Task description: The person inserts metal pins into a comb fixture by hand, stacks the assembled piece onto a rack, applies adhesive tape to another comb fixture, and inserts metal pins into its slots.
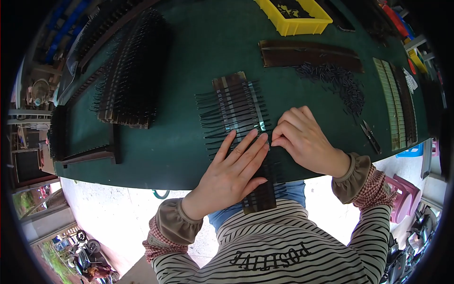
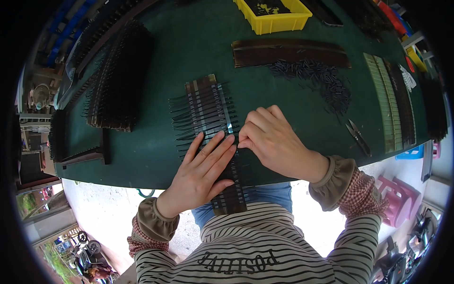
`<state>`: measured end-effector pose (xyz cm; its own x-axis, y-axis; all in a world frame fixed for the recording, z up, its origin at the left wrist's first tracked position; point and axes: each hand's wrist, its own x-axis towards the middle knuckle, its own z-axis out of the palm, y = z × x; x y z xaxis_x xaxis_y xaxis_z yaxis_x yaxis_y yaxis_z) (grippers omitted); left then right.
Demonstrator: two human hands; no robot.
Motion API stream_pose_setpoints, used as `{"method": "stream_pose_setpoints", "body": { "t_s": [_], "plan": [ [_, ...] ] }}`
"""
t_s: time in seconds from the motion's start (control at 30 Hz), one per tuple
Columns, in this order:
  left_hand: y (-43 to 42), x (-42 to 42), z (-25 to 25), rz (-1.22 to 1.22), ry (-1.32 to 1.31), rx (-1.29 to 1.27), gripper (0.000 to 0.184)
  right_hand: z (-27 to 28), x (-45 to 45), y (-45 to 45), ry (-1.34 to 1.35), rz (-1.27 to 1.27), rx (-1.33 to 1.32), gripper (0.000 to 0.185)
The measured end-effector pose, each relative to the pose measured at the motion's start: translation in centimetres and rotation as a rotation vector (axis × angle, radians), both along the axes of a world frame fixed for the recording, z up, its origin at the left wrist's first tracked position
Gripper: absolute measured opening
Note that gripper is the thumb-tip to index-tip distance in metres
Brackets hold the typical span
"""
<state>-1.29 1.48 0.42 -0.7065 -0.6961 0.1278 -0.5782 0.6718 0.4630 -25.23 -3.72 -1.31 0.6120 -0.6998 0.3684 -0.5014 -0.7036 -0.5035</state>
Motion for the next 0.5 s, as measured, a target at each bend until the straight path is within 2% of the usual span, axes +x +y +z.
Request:
{"method": "stream_pose_setpoints", "body": {
  "t_s": [0.2,0.33,0.4,0.5],
  "plan": [
    [0.0,0.2,0.1,-0.003,0.026,0.024,0.074,0.8,-1.0,-0.4,-0.046,-0.012,0.058,0.015],
    [-0.3,0.6,0.0,0.028,0.114,0.080,0.075,1.5,-5.6,-3.1,0.027,-0.332,-0.163,0.023],
    [-0.8,0.5,0.4,0.012,0.070,0.035,0.076,1.1,-7.5,-4.4,0.056,-0.524,-0.119,0.022],
    [-1.1,0.2,0.1,-0.008,0.015,-0.001,0.076,0.0,-9.3,-5.5,0.122,-0.553,-0.094,0.015]
  ]
}}
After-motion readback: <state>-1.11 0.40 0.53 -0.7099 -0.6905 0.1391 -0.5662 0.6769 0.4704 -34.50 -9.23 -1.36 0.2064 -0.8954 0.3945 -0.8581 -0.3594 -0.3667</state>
